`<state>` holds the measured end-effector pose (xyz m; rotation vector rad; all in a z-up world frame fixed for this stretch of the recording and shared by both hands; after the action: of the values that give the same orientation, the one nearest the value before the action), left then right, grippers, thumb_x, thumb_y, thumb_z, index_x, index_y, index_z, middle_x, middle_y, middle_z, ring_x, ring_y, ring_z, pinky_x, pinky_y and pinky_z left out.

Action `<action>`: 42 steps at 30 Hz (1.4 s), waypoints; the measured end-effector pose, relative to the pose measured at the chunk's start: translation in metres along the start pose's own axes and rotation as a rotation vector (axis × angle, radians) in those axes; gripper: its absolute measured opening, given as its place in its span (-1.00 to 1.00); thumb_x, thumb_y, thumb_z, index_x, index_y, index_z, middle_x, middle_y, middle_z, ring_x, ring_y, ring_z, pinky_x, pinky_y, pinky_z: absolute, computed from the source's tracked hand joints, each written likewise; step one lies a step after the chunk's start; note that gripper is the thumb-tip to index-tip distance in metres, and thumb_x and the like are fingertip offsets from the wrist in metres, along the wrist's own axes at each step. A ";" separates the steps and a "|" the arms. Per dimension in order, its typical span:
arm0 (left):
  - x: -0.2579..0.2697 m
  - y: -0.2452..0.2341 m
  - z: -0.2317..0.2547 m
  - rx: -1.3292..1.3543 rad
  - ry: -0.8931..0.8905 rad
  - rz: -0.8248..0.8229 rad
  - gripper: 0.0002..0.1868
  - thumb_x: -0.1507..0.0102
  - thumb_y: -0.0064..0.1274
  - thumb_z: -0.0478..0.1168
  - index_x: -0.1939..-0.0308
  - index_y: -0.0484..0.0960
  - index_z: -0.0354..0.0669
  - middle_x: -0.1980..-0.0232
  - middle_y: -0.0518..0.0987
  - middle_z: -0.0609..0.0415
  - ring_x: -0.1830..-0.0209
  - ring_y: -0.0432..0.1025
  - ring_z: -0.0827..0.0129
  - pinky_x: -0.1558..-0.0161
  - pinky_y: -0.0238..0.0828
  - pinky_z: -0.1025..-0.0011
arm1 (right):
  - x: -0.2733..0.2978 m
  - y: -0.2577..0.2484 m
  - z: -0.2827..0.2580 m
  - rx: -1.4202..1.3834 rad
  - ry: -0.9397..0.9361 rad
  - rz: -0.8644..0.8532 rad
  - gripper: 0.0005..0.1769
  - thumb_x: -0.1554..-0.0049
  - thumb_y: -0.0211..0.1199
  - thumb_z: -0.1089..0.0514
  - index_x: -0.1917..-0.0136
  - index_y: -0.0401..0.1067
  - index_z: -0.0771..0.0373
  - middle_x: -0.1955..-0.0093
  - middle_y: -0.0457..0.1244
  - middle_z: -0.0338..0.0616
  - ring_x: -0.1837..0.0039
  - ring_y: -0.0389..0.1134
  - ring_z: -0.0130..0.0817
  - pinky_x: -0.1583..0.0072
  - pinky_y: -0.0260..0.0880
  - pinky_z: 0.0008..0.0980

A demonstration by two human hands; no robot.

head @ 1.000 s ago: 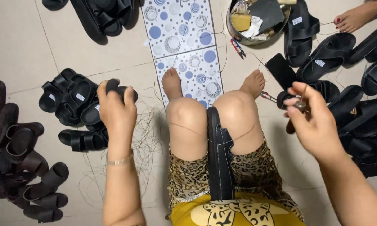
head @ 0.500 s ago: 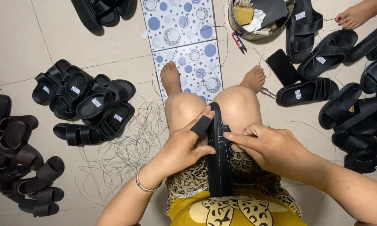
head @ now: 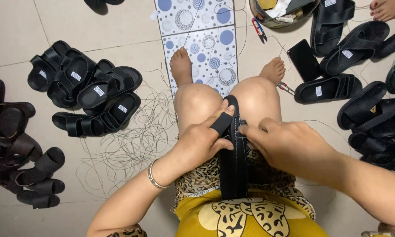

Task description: Hand-stitching the sole of a black sandal using a needle and thread while sitting on the floor.

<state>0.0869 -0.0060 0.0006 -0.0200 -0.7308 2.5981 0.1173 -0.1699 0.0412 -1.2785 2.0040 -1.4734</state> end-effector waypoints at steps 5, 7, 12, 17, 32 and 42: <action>-0.001 0.003 -0.006 0.008 0.048 0.038 -0.11 -0.07 0.38 -0.18 -0.41 0.32 -0.34 -0.50 0.31 -0.24 -0.51 0.26 0.07 -0.42 0.31 0.33 | -0.019 0.000 0.003 -0.184 0.119 0.041 -0.67 -0.24 0.09 0.01 -0.20 0.36 0.20 0.24 0.39 -0.03 0.37 0.40 0.08 0.33 0.41 0.00; 0.006 0.011 -0.009 -0.096 0.024 0.084 -0.18 -0.10 0.30 0.02 -0.39 0.41 -0.14 -0.48 0.37 -0.03 -0.32 0.41 0.14 -0.23 0.45 0.32 | -0.008 0.021 0.015 -0.210 0.146 0.019 -0.62 -0.26 0.02 -0.07 -0.28 0.31 0.08 0.20 0.39 -0.07 0.28 0.46 0.05 0.24 0.48 0.00; 0.029 0.004 -0.003 -0.505 0.247 0.334 -0.94 0.03 0.26 -0.27 0.57 0.67 -0.06 -0.09 0.61 0.06 0.10 0.56 0.24 0.31 0.43 0.48 | 0.016 0.031 0.034 -0.303 0.155 0.020 -0.52 -0.23 0.11 -0.15 -0.35 0.32 0.03 0.08 0.44 -0.08 0.15 0.55 -0.05 0.12 0.58 -0.09; 0.014 0.011 -0.011 1.303 0.008 0.183 -0.88 -0.25 0.09 -0.51 0.16 0.63 -0.56 0.25 0.61 -0.37 0.60 0.55 0.18 0.57 0.56 0.37 | 0.025 0.034 0.035 -0.242 0.093 0.181 -0.51 -0.19 0.20 -0.11 -0.34 0.40 0.06 0.14 0.45 -0.16 0.18 0.54 -0.17 0.16 0.57 -0.25; 0.003 -0.021 0.023 0.238 -0.101 0.283 -0.70 -0.23 0.01 -0.47 -0.05 0.48 -0.25 0.38 0.56 0.16 0.53 0.42 0.49 0.48 0.40 0.59 | 0.069 -0.003 0.073 -0.513 0.414 0.142 -0.55 -0.03 0.26 0.16 -0.22 0.56 0.07 -0.14 0.48 -0.21 0.30 0.51 -0.46 0.24 0.58 -0.49; 0.025 0.026 0.014 0.146 -0.081 0.264 -0.38 -0.25 0.07 -0.45 -0.39 0.27 -0.26 0.36 0.58 0.11 0.51 0.48 0.37 0.43 0.44 0.47 | 0.016 -0.005 0.022 -0.258 0.099 0.141 -0.62 -0.02 0.35 0.06 -0.14 0.61 -0.09 0.35 0.37 -0.29 0.48 0.32 -0.30 0.46 0.28 -0.30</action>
<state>0.0516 -0.0223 0.0022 0.0359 -0.5986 2.9138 0.1269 -0.1965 0.0406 -1.1494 2.3585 -1.2678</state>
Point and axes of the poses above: each hand's wrist, its own x-axis away from the middle knuckle, its own y-axis out of the palm, z = x × y, the point moved 6 cm from there along -x, towards the middle knuckle
